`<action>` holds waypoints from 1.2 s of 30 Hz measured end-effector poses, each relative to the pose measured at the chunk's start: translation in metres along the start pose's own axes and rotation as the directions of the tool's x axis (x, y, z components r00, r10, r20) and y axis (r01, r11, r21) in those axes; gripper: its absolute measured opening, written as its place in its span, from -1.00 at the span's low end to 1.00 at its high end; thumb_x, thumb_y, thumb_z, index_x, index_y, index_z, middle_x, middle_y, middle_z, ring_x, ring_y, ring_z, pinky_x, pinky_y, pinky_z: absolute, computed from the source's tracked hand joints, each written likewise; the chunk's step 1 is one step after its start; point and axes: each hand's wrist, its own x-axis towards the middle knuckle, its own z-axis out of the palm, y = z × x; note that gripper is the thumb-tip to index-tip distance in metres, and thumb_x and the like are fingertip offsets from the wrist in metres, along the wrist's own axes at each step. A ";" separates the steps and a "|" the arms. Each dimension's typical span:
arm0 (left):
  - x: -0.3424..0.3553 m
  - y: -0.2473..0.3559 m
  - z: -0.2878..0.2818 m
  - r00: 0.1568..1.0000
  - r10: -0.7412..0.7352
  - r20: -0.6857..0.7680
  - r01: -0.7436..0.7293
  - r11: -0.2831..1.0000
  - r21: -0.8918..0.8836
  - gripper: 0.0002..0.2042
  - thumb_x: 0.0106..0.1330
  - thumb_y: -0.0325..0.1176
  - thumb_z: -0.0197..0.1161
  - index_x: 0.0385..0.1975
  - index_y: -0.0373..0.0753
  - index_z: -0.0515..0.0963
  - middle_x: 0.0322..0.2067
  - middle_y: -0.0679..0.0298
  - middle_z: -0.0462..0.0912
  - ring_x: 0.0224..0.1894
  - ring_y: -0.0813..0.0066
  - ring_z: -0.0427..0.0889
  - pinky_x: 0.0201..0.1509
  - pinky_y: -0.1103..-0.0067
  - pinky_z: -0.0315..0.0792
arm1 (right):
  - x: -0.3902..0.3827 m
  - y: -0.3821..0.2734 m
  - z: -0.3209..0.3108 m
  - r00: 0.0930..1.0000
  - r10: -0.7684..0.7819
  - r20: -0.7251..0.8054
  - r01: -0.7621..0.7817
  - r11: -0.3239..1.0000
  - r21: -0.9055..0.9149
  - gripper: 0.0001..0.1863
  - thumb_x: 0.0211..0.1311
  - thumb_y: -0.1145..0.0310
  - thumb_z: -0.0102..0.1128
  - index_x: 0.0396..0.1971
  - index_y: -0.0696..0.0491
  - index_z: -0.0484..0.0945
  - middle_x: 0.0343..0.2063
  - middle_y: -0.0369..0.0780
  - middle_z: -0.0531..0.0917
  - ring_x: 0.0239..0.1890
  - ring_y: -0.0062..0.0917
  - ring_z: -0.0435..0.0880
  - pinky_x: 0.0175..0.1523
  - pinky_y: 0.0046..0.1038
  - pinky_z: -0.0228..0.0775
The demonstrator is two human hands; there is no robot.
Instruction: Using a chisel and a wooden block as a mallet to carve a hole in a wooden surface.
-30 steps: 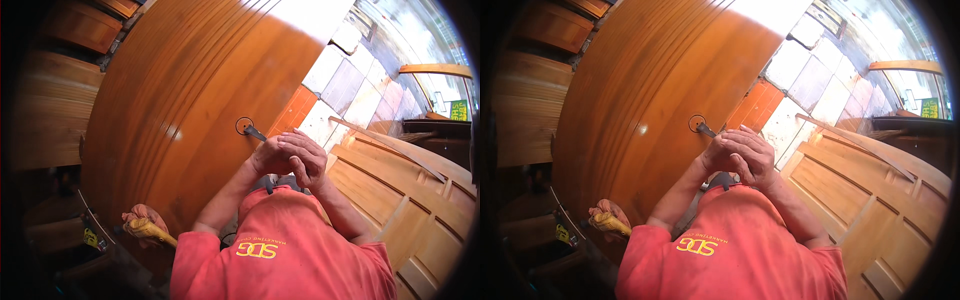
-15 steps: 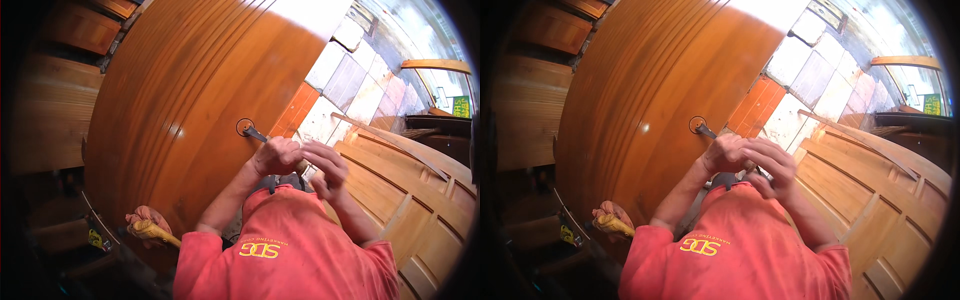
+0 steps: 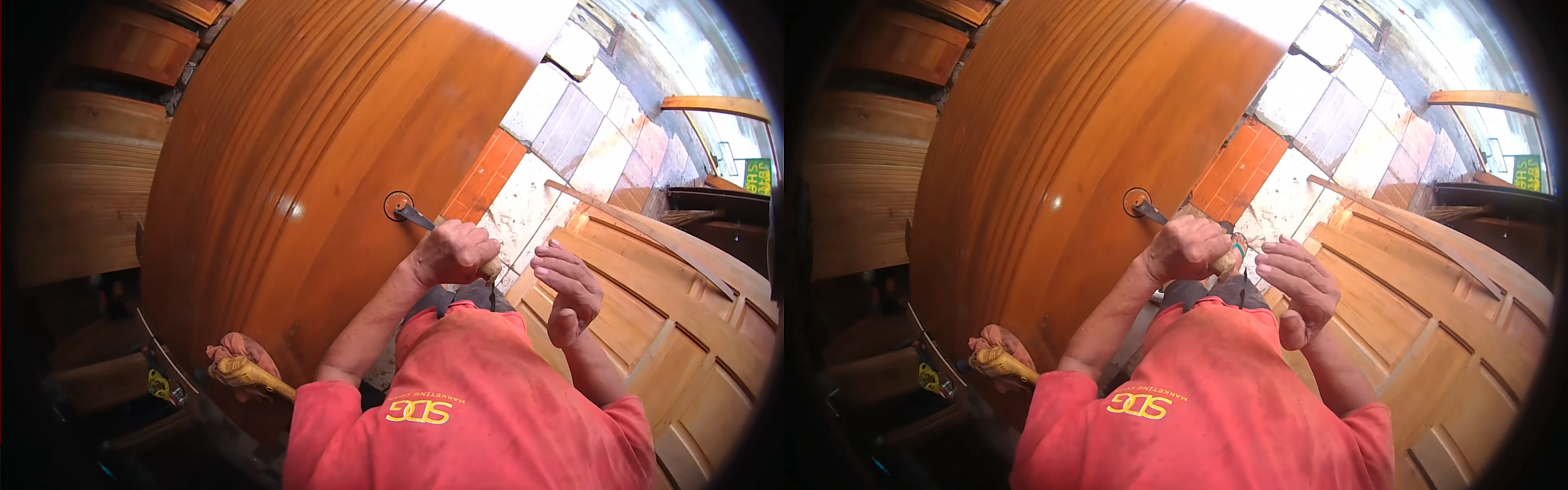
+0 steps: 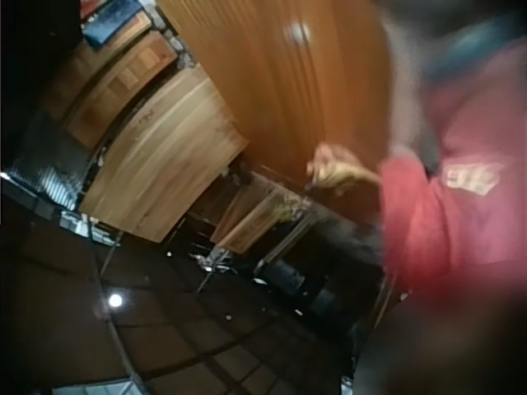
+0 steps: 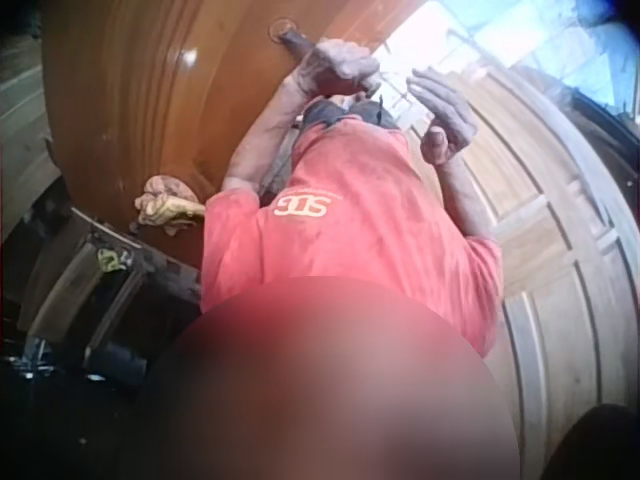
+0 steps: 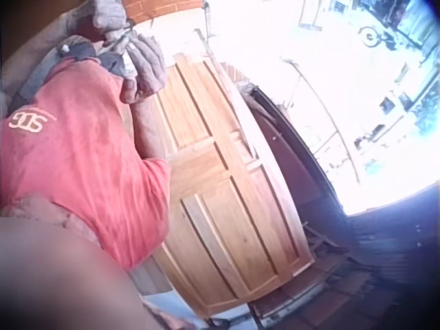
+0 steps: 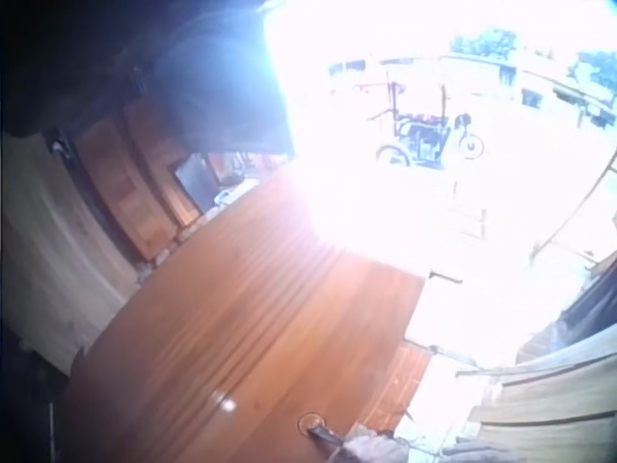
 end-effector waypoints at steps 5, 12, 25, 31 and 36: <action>0.017 -0.005 0.002 0.978 -0.001 -0.207 -0.031 0.988 -0.153 -0.83 0.15 -0.23 0.39 -0.52 -0.08 0.53 -0.57 0.34 0.54 -0.56 0.33 0.59 -0.50 0.37 0.42 | 0.029 0.042 0.074 0.996 -0.038 0.085 0.025 0.988 0.155 -0.64 0.46 0.26 0.10 -0.10 0.21 0.77 -0.18 -0.01 0.82 0.01 -0.04 0.81 0.30 -0.01 0.55; 0.005 -0.001 -0.002 1.000 -0.022 -0.014 0.022 1.000 -0.020 -0.81 0.19 -0.22 0.37 -0.52 -0.09 0.49 -0.63 0.34 0.45 -0.56 0.34 0.61 -0.49 0.38 0.45 | -0.024 0.027 0.011 0.998 0.052 -0.022 -0.049 0.989 0.138 -0.64 0.47 0.30 0.08 -0.06 0.19 0.79 -0.16 -0.02 0.83 0.00 -0.11 0.83 0.29 -0.08 0.56; 0.022 0.003 -0.005 0.875 -0.031 -0.483 0.071 0.995 0.065 -0.72 0.23 -0.25 0.53 -0.36 -0.11 0.48 -0.59 0.38 0.41 -0.58 0.38 0.46 -0.52 0.43 0.32 | -0.035 0.026 -0.005 1.000 0.028 -0.004 -0.029 0.990 -0.137 -0.21 0.47 -0.32 0.06 0.08 0.21 0.70 0.05 0.06 0.75 0.17 0.05 0.72 0.27 -0.05 0.56; 0.025 0.002 -0.015 0.962 -0.027 -0.273 0.042 0.998 0.048 -0.72 0.22 -0.27 0.51 -0.40 -0.10 0.45 -0.62 0.37 0.36 -0.61 0.40 0.45 -0.54 0.43 0.30 | -0.072 0.027 -0.046 0.986 0.142 -0.086 -0.157 0.965 -0.208 -0.23 0.52 -0.31 0.00 0.08 0.20 0.69 0.03 0.11 0.75 0.15 0.04 0.73 0.26 -0.05 0.57; 0.021 0.012 -0.011 0.893 -0.060 -0.446 0.018 0.995 -0.099 -0.72 0.14 -0.32 0.54 -0.40 -0.08 0.47 -0.63 0.38 0.46 -0.65 0.40 0.48 -0.57 0.46 0.34 | -0.067 0.033 -0.044 0.984 0.156 -0.083 -0.169 0.968 -0.187 -0.23 0.52 -0.29 0.02 0.09 0.22 0.67 0.05 0.12 0.74 0.15 0.03 0.73 0.26 -0.03 0.57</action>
